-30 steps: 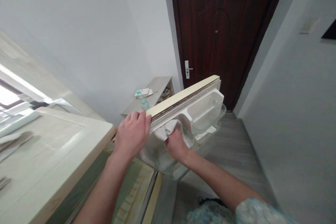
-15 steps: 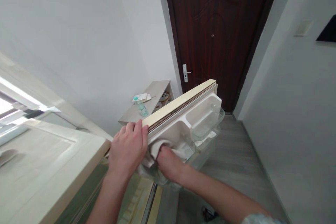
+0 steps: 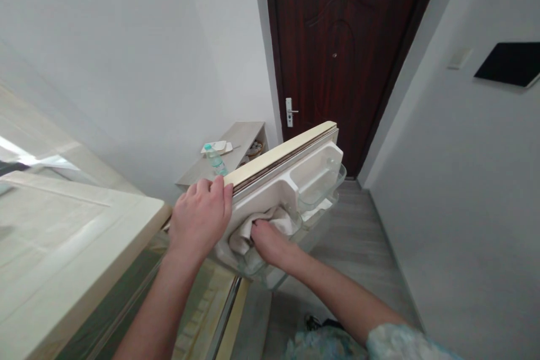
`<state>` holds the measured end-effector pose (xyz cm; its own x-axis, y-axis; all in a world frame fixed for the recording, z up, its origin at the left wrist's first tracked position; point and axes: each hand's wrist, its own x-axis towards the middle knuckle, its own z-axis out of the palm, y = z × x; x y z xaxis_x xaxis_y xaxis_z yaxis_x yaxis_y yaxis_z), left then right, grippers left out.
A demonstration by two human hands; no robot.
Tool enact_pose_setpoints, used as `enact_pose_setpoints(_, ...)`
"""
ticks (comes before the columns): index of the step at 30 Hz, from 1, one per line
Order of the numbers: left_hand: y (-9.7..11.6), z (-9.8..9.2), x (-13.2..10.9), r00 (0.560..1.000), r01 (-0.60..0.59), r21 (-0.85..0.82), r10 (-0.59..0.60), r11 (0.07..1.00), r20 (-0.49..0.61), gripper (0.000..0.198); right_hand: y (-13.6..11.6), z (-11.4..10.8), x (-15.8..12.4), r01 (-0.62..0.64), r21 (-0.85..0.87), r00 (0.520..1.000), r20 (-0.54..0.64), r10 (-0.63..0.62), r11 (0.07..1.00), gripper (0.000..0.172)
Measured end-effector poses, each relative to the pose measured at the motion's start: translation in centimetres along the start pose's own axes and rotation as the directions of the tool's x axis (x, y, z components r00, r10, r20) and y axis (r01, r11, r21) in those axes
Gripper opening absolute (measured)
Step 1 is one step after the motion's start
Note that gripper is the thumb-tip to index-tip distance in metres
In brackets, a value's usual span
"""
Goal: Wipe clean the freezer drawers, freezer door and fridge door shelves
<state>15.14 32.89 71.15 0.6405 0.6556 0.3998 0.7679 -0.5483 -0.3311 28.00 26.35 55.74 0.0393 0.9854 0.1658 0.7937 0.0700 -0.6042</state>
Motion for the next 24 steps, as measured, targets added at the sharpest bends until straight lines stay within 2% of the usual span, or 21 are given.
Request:
enact_pose_setpoints(2,-0.1,0.0,0.0,1.0,0.001,-0.002,-0.001,1.0,0.001,0.046,0.6,-0.6,-0.2,-0.081,-0.05,0.997,0.014,0.082,0.995,0.04)
enact_pose_setpoints(5,-0.1,-0.1,-0.1,1.0,-0.009,-0.019,0.009,1.0,-0.005,0.047,2.2,-2.4,-0.8,-0.264,-0.164,0.964,-0.071,0.256,0.95,0.043)
enact_pose_setpoints(6,-0.1,-0.1,-0.1,1.0,-0.013,-0.023,0.013,1.0,-0.01,0.047,2.5,-2.8,-1.0,-0.289,-0.195,0.957,-0.082,0.278,0.937,0.043)
enact_pose_setpoints(8,0.0,0.0,-0.2,1.0,-0.015,-0.027,0.015,1.0,-0.019,0.047,2.2,-2.7,-1.1,-0.24,-0.236,0.971,-0.051,0.234,0.942,0.041)
enact_pose_setpoints(10,0.0,0.0,-0.2,0.999,-0.022,-0.034,0.021,0.999,-0.027,0.047,1.0,-1.7,-1.0,-0.13,-0.251,0.99,0.023,0.14,0.959,0.037)
enact_pose_setpoints(12,0.0,0.0,-0.3,0.999,-0.031,-0.043,0.03,0.999,-0.033,0.047,-0.7,-0.5,-0.4,0.013,-0.208,0.994,0.112,0.011,0.978,0.037)
enact_pose_setpoints(14,0.0,0.0,-0.3,0.999,-0.033,-0.05,0.031,0.998,-0.035,0.048,-2.5,0.0,0.3,0.105,-0.127,0.983,0.166,-0.083,0.986,0.036)
enact_pose_setpoints(16,-0.1,-0.1,-0.3,0.999,-0.03,-0.054,0.028,0.998,-0.035,0.048,-4.1,-0.2,1.0,0.103,-0.075,0.985,0.144,-0.091,0.992,0.036)
enact_pose_setpoints(18,-0.1,-0.1,-0.2,0.999,-0.035,-0.056,0.033,0.998,-0.035,0.05,-5.2,-0.8,1.2,0.055,-0.043,0.998,0.035,-0.053,0.998,0.035)
enact_pose_setpoints(21,-0.2,-0.1,-0.2,0.999,-0.033,-0.067,0.031,0.997,-0.035,0.051,-5.7,-0.6,0.5,0.1,0.005,0.991,-0.095,-0.099,0.995,0.035)
enact_pose_setpoints(24,-0.2,-0.1,-0.2,0.999,-0.031,-0.082,0.028,0.996,-0.036,0.052,-5.0,0.9,-0.6,0.117,-0.022,0.993,0.004,-0.117,0.993,0.035)
